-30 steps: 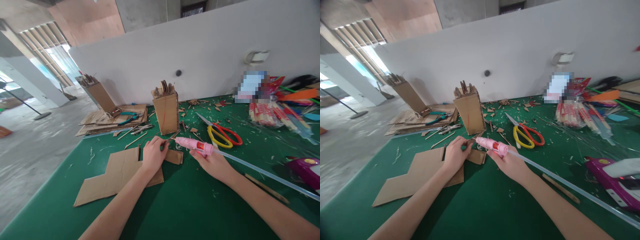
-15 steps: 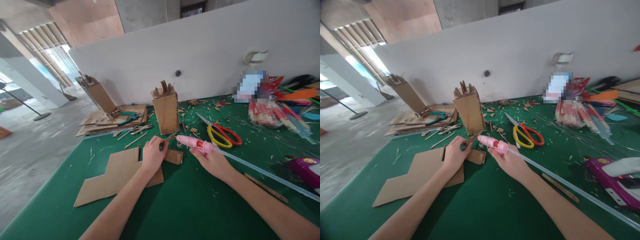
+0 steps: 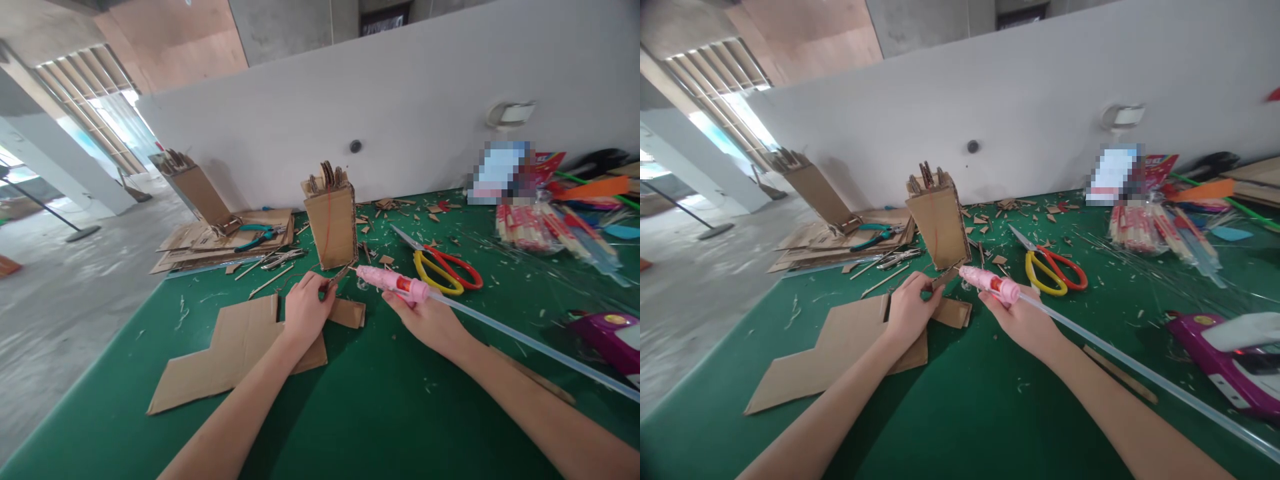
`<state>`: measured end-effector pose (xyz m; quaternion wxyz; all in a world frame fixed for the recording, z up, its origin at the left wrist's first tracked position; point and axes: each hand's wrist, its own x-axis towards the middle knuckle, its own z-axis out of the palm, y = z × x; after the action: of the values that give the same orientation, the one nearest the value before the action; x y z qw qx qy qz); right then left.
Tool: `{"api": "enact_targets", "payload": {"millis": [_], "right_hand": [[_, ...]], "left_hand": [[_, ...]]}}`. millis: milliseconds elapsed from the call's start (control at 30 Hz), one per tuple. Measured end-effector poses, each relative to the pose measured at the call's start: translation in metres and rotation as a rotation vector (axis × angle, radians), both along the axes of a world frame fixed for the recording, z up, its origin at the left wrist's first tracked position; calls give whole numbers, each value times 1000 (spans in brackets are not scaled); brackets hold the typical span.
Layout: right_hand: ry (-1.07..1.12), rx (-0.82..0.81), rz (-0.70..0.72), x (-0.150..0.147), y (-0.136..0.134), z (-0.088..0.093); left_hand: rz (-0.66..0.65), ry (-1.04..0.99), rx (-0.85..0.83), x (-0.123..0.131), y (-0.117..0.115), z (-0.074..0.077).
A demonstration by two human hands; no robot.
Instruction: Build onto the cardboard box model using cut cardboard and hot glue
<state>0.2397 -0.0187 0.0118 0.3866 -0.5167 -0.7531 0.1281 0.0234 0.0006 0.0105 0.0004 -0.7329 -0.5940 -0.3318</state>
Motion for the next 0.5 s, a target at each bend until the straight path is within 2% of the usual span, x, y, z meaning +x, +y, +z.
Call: {"api": "enact_targets", "payload": {"millis": [200, 367, 500], "right_hand": [[-2, 2, 41, 1, -1, 1], [3, -27, -15, 2, 3, 1], [37, -39, -1, 3, 3, 2]], "left_hand": [[-22, 14, 21, 0, 0, -1], [-12, 3, 10, 0, 0, 0], [-11, 2, 1, 1, -1, 1]]}}
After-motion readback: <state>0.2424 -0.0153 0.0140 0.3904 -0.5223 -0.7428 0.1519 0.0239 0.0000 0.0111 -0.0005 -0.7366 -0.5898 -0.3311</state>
